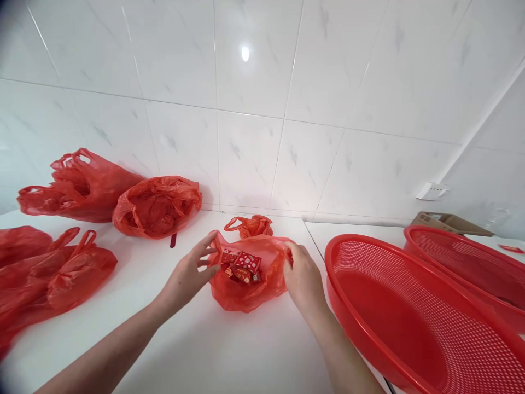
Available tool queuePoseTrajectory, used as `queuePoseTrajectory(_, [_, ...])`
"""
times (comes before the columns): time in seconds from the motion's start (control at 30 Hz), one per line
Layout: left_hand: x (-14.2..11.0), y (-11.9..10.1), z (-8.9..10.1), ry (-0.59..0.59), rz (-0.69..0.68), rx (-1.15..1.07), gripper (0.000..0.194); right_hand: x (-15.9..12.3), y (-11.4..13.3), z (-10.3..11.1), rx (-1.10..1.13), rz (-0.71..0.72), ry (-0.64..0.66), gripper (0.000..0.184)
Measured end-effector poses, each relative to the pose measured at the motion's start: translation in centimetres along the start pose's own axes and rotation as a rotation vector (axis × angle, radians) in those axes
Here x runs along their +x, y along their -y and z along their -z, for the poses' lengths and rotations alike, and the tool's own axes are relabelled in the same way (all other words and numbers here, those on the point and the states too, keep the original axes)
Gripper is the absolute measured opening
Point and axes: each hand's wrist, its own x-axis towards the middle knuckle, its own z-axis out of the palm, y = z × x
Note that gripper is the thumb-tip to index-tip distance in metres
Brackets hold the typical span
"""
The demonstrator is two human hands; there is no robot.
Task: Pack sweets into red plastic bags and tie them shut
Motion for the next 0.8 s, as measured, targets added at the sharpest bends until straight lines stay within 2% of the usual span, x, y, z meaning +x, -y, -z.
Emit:
queuePoseTrajectory(0.07, [1.2,-1.3,0.9,-0.004,-0.064,0.01,0.066,1.0,0.7,0.9,0.115,-0.004,-0.079,0.035])
queuePoseTrajectory(0.17, [3.7,-3.3,1.9,-0.033,-0.14,-0.018,0.062,3.0,1.1,2.0,0.17,-0.043,-0.207,0.04])
queuePoseTrajectory(0.3, [6.4,-6.7,3.2,-0.094,-0.226,-0.158,0.06,5.1,1.5,3.4,0.296,-0.052,-0.447,0.025])
queuePoseTrajectory(0.37, [7.1,-8.8,3.8,-0.065,-0.265,-0.221,0.055,5.6,1.8,4.1,0.418,-0.037,-0.574,0.023])
queuePoseTrajectory(0.43, [7.4,-10.8,4.4,-0.028,-0.293,-0.252,0.049,6.0,2.1,4.6,0.596,-0.048,-0.622,0.023])
queuePoseTrajectory(0.53, [7.5,-12.9,4.9,-0.047,-0.352,-0.262,0.041,6.7,2.1,5.1,0.982,-0.108,-0.557,0.021])
queuePoseTrajectory(0.63, [7.5,-13.7,4.8,-0.077,-0.398,-0.177,0.033,7.2,2.0,4.9,1.261,-0.255,-0.435,0.022])
queuePoseTrajectory(0.73, [7.3,-13.3,4.1,-0.098,-0.412,0.062,0.025,6.9,2.4,4.3,1.338,-0.332,-0.254,0.027])
queuePoseTrajectory(0.8, [7.0,-12.9,3.4,-0.089,-0.411,0.201,0.023,6.2,3.2,3.6,1.307,-0.231,-0.074,0.033])
